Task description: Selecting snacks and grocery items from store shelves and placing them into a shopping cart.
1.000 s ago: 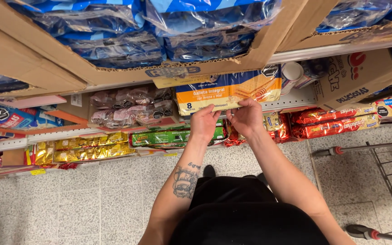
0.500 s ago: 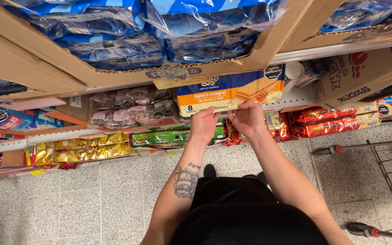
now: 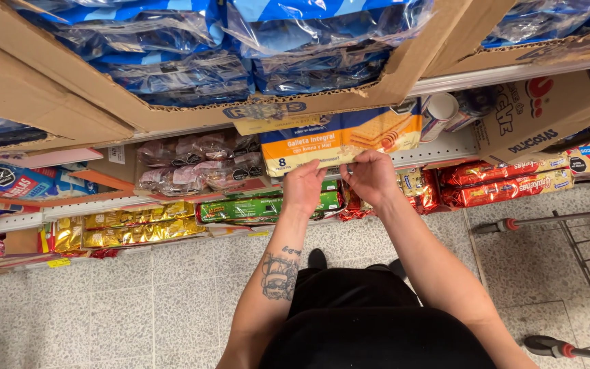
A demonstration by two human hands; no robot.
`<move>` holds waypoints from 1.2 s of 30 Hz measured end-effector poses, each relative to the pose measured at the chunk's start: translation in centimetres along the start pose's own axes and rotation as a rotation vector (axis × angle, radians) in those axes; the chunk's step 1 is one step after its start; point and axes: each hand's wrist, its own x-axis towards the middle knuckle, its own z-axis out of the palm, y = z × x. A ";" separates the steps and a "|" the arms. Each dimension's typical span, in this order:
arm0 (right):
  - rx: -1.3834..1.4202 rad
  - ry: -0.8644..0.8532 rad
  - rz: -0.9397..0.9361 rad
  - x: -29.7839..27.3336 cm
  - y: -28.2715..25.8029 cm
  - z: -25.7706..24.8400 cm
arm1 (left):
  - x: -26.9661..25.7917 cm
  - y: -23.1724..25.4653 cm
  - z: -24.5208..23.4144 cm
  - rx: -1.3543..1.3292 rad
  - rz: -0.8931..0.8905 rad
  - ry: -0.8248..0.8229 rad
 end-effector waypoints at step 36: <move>0.027 0.245 0.089 5.8 0.7 -1.8 | 2.1 1.6 2.5 0.692 -0.010 0.201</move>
